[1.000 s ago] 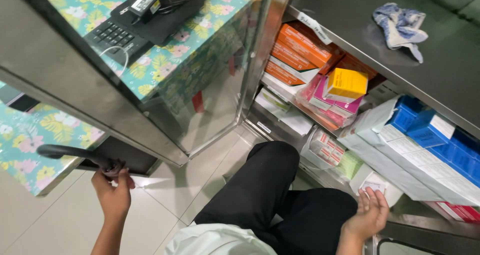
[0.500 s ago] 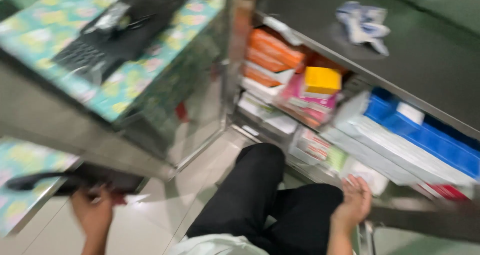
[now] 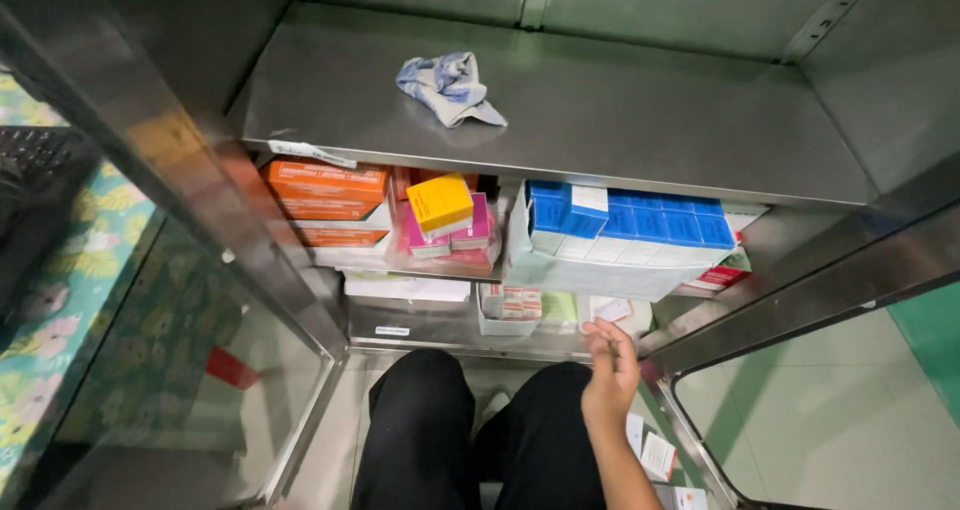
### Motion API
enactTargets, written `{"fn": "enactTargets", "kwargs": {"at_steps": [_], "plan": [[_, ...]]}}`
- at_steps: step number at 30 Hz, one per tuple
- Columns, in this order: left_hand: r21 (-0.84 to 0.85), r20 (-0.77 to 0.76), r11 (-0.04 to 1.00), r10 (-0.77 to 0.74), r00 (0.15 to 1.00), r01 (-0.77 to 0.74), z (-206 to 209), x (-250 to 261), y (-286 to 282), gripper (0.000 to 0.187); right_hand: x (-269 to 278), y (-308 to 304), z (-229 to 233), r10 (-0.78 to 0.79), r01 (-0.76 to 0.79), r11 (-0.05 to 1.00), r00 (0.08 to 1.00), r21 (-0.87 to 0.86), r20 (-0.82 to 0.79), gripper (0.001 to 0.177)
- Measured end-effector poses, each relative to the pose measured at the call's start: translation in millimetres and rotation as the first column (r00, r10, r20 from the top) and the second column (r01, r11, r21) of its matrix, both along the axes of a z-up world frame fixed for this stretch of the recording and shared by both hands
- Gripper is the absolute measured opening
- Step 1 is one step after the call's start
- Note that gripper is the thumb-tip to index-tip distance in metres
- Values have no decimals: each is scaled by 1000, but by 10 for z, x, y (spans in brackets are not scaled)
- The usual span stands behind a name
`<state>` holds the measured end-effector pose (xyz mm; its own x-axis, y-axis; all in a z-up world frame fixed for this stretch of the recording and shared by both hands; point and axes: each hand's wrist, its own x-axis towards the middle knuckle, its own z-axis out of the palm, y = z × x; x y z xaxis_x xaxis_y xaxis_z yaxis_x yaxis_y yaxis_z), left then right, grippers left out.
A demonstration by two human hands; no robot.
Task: The person sits on the floor in front of a metal cabinet and wipes the surface of several small blue and white boxes using a cloth. The person picks up each box, wipes it thoroughly, and places it back on the shelf.
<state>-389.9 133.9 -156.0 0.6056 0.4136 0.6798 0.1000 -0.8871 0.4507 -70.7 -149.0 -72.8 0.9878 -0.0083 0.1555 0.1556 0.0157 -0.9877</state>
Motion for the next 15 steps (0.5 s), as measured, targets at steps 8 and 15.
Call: {"fn": "enactTargets", "kwargs": {"at_steps": [8, 15], "plan": [[261, 75, 897, -388, 919, 358, 2980, 2973, 93, 33, 356, 364, -76, 37, -33, 999, 926, -17, 376, 16], [331, -335, 939, 23, 942, 95, 2756, 4020, 668, 43, 160, 208, 294, 256, -232, 967, 842, -109, 474, 14]]}}
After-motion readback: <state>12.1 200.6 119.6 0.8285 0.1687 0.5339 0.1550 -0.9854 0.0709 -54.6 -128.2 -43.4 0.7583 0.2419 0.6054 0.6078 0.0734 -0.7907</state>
